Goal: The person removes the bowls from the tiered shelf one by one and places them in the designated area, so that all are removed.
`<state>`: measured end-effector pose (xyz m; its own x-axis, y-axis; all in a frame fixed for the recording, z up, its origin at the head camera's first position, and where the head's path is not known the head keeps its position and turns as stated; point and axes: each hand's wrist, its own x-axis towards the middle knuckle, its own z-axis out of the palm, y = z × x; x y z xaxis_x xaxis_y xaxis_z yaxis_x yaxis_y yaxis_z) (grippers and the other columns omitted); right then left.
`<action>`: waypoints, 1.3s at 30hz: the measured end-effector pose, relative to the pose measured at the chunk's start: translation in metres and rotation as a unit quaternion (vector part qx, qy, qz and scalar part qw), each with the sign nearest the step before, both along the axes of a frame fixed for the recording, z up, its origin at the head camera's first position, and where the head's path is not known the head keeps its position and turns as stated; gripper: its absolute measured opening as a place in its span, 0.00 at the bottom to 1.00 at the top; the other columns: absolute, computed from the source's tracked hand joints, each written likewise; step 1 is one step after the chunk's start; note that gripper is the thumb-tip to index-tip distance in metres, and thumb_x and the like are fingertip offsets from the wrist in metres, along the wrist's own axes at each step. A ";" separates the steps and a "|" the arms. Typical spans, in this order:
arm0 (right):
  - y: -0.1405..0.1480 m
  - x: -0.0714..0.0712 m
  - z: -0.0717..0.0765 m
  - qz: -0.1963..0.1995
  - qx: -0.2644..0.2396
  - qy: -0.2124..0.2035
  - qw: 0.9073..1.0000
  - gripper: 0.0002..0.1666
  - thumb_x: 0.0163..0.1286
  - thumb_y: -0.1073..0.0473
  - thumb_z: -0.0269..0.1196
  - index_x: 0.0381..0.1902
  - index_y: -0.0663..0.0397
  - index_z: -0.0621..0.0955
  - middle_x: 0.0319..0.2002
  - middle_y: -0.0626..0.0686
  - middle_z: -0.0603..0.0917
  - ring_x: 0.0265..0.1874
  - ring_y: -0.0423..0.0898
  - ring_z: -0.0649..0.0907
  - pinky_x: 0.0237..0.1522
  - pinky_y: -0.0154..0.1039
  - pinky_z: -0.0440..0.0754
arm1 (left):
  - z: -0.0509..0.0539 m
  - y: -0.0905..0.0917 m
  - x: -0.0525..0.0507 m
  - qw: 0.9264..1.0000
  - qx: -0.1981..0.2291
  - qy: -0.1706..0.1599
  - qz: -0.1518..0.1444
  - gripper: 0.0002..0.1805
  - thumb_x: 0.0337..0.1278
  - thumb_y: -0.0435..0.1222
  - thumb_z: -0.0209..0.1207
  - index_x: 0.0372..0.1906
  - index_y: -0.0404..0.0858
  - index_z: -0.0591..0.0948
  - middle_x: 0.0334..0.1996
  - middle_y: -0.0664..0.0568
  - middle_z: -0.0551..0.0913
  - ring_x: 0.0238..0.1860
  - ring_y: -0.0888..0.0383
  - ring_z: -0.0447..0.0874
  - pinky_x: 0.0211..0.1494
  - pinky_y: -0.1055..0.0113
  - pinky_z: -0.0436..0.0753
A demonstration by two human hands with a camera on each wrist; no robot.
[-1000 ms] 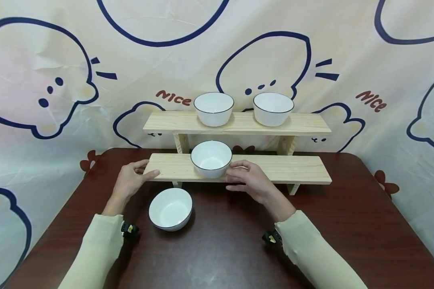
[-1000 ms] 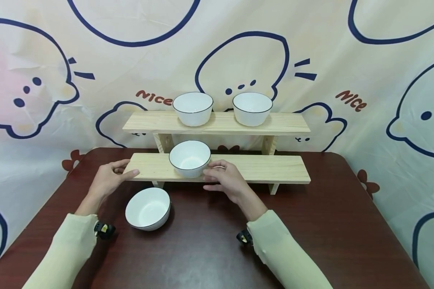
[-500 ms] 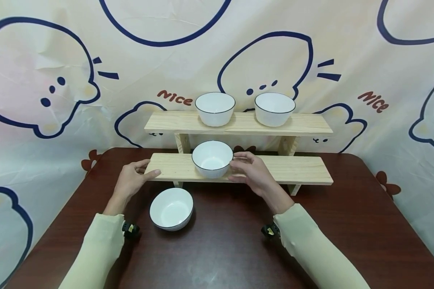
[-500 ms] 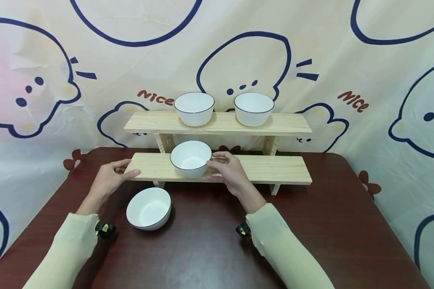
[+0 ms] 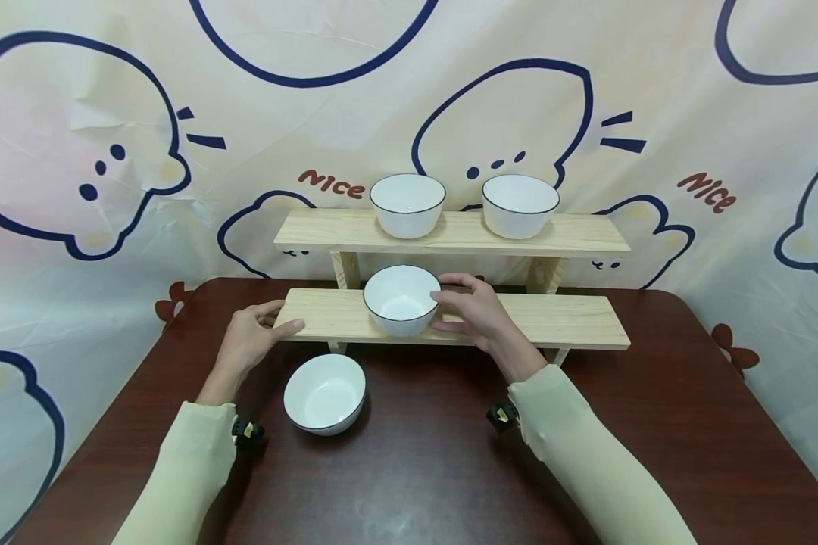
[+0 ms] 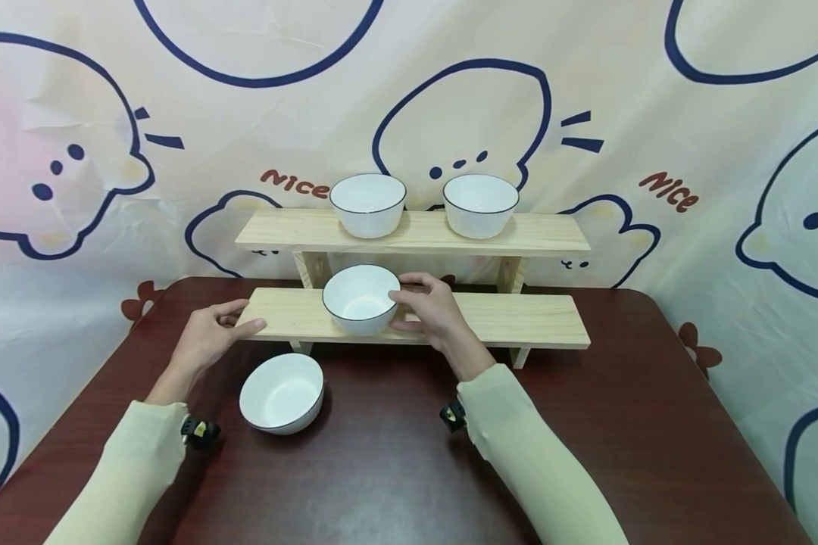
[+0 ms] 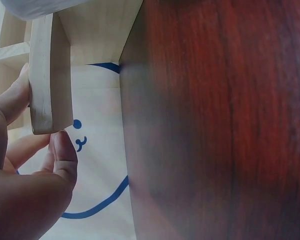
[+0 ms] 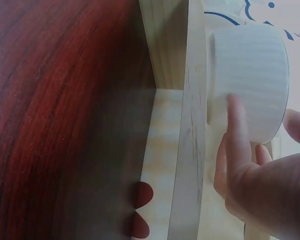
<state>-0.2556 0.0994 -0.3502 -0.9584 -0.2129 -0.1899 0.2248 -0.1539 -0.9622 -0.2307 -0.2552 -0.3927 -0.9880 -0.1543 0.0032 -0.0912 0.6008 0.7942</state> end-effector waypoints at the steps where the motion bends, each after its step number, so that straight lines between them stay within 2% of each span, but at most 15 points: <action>1: 0.000 -0.001 0.000 0.001 0.003 -0.001 1.000 0.30 0.70 0.67 0.64 0.68 0.61 0.70 0.56 0.60 0.75 0.49 0.53 0.81 0.43 0.51 0.85 | 0.000 0.000 0.000 1.000 0.000 0.000 0.000 0.38 0.62 0.45 0.70 0.71 0.30 0.71 0.53 0.32 0.80 0.48 0.44 0.78 0.42 0.64 0.76; 5: 0.000 -0.004 0.001 0.005 0.014 0.001 1.000 0.31 0.69 0.70 0.64 0.69 0.62 0.71 0.59 0.61 0.74 0.52 0.53 0.80 0.41 0.52 0.86 | -0.001 0.001 -0.001 1.000 -0.003 0.001 0.001 0.38 0.62 0.45 0.70 0.71 0.29 0.71 0.53 0.32 0.80 0.48 0.43 0.78 0.42 0.64 0.77; 12: 0.000 -0.005 0.003 0.005 0.016 -0.005 1.000 0.31 0.68 0.72 0.62 0.68 0.63 0.72 0.58 0.61 0.75 0.49 0.51 0.82 0.38 0.51 0.86 | -0.001 0.001 -0.002 1.000 -0.004 0.000 0.000 0.38 0.62 0.45 0.70 0.71 0.30 0.72 0.52 0.33 0.80 0.47 0.44 0.78 0.41 0.64 0.77; 21: -0.001 -0.007 0.004 0.014 0.014 -0.015 1.000 0.31 0.69 0.71 0.62 0.70 0.62 0.71 0.65 0.62 0.71 0.59 0.58 0.79 0.39 0.53 0.85 | -0.001 0.002 -0.002 1.000 -0.006 0.007 -0.007 0.38 0.62 0.44 0.69 0.71 0.29 0.71 0.53 0.31 0.81 0.48 0.43 0.79 0.41 0.65 0.77; 32: -0.006 -0.008 0.009 0.007 0.037 0.002 0.999 0.30 0.66 0.73 0.58 0.67 0.68 0.72 0.60 0.65 0.73 0.51 0.57 0.82 0.38 0.50 0.86 | 0.000 0.000 -0.003 1.000 -0.007 0.006 -0.008 0.38 0.62 0.45 0.69 0.71 0.29 0.71 0.54 0.31 0.80 0.48 0.43 0.79 0.42 0.64 0.77; 39: -0.002 -0.005 0.011 0.015 0.073 0.010 0.997 0.29 0.65 0.73 0.57 0.65 0.69 0.73 0.59 0.66 0.74 0.47 0.55 0.84 0.33 0.45 0.87 | -0.002 -0.001 -0.002 1.000 -0.003 0.004 -0.008 0.39 0.62 0.46 0.69 0.70 0.28 0.71 0.54 0.31 0.80 0.48 0.43 0.79 0.41 0.65 0.78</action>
<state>-0.2609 0.0969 -0.3388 -0.9559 -0.2137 -0.2017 0.2074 -0.0047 -0.9782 -0.2324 -0.2565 -0.3948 -0.9904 -0.1376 0.0115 -0.0752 0.6073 0.7909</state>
